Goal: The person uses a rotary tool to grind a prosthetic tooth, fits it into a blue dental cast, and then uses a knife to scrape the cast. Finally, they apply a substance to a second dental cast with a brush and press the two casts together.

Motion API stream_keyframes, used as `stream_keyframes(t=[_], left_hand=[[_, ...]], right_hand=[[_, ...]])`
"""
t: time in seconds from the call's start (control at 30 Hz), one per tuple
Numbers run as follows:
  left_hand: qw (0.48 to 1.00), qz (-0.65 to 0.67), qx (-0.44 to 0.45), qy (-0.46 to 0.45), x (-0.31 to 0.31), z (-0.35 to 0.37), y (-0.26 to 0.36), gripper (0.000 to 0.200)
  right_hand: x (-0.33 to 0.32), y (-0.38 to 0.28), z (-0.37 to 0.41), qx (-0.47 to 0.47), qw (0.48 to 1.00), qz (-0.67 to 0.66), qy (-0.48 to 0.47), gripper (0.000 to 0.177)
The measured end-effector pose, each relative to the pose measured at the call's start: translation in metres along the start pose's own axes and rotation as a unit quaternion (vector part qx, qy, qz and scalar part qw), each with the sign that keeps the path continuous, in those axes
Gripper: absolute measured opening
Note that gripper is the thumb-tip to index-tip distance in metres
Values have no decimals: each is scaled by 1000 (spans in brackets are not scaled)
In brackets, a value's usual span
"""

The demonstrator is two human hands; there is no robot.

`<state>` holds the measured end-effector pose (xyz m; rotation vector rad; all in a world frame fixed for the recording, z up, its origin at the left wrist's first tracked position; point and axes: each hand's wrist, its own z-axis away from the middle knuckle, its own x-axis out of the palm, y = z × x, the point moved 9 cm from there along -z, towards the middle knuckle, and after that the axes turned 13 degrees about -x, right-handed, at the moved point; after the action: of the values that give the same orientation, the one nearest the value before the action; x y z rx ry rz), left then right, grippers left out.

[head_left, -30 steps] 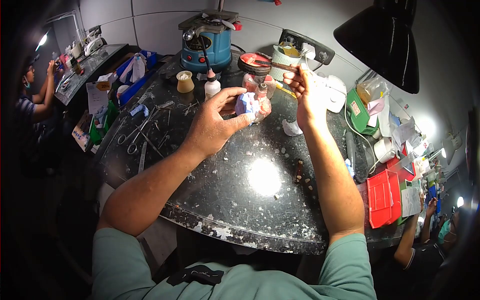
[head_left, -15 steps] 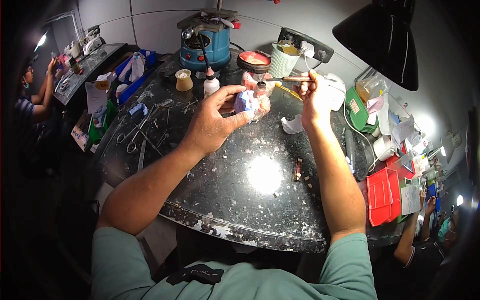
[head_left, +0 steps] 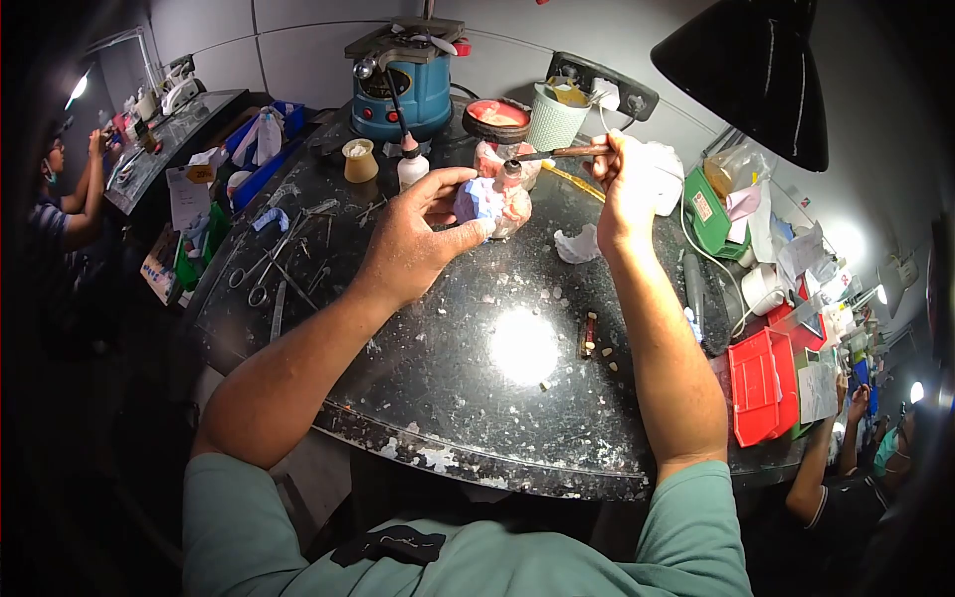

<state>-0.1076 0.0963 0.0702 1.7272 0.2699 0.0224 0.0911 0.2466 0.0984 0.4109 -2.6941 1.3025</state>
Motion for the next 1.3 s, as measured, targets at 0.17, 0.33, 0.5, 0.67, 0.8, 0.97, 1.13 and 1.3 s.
stream_keyframes(t=[0.17, 0.33, 0.5, 0.67, 0.8, 0.97, 1.13, 1.3], left_hand=[[999, -30, -2, 21, -4, 0, -1, 53], [1000, 15, -3, 15, -3, 0, 0, 54], [1000, 6, 0, 8, -1, 1, 0, 54], [1000, 25, 6, -2, 0, 1, 1, 54], [1000, 19, 7, 2, 0, 1, 2, 54], [1000, 24, 3, -3, 1, 2, 2, 54], [999, 49, -20, -15, 2, 2, -1, 54], [999, 46, -12, -16, 1, 1, -1, 53]], right_hand=[[20, -39, 4, -96, 994, -39, -41, 25], [43, -80, 18, -114, 990, 29, -75, 23], [49, -70, 19, -107, 988, -12, -112, 24], [45, -65, 19, -69, 995, -7, -67, 24], [43, -62, 18, -70, 994, 15, -84, 25], [43, -63, 18, -83, 993, 39, -81, 27], [42, -62, 18, -94, 988, 57, -106, 28], [43, -55, 16, -68, 991, 35, -112, 28]])
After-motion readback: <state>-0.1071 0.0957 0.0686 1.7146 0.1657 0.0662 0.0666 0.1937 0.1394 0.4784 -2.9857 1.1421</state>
